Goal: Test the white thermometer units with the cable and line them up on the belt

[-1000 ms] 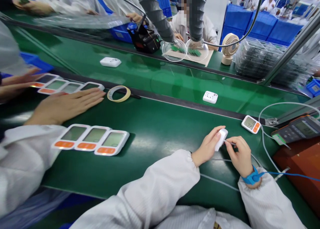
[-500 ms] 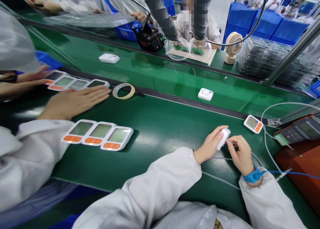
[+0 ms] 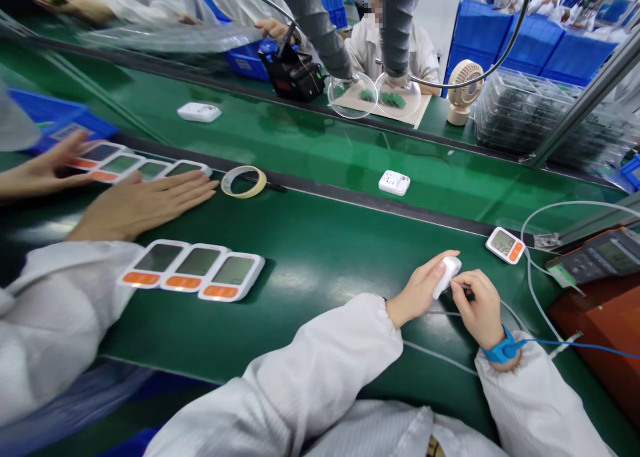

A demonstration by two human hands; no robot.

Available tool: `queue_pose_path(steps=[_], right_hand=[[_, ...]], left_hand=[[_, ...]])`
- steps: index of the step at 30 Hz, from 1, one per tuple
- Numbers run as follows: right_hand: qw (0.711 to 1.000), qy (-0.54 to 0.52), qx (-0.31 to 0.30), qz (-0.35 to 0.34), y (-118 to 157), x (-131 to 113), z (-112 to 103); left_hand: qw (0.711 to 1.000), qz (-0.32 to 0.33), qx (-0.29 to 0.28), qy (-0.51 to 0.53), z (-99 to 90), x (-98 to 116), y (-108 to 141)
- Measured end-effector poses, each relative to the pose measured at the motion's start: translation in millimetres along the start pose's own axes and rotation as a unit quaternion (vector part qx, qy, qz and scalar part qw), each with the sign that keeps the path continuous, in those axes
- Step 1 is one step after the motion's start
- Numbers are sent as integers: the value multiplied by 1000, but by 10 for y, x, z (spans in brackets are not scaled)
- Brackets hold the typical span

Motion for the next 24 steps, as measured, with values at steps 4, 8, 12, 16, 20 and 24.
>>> queue_pose_path(steps=[4,8,12,16,20,24], right_hand=[[1000,5,15,9,11,18,-11],[1000,6,9,9,-3,14,-11],[1000,4,8,3,-24,-39,-19],[1000,13,11,3,-33,-97,-17],[1000,12,16,-4,-30,-112,-20],[999,14,23,-19,-21,-111,-33]], left_hand=[[1000,-1,-2,2,6,-1,-1],[1000,4,-3,-16,11,8,4],[999,9,0,-34,22,29,31],[998,19,7,-53,22,40,53],[999,12,-4,-45,20,18,35],[999,-12,-13,28,17,-8,2]])
Point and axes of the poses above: each hand's wrist, its own y-axis away from the middle knuckle, its own z-axis out of the palm, x = y × z, the point moved 7 cm from there along -y, towards the middle knuckle, and after that the axes turned 5 degrees about -z, right-handed, at the moved point
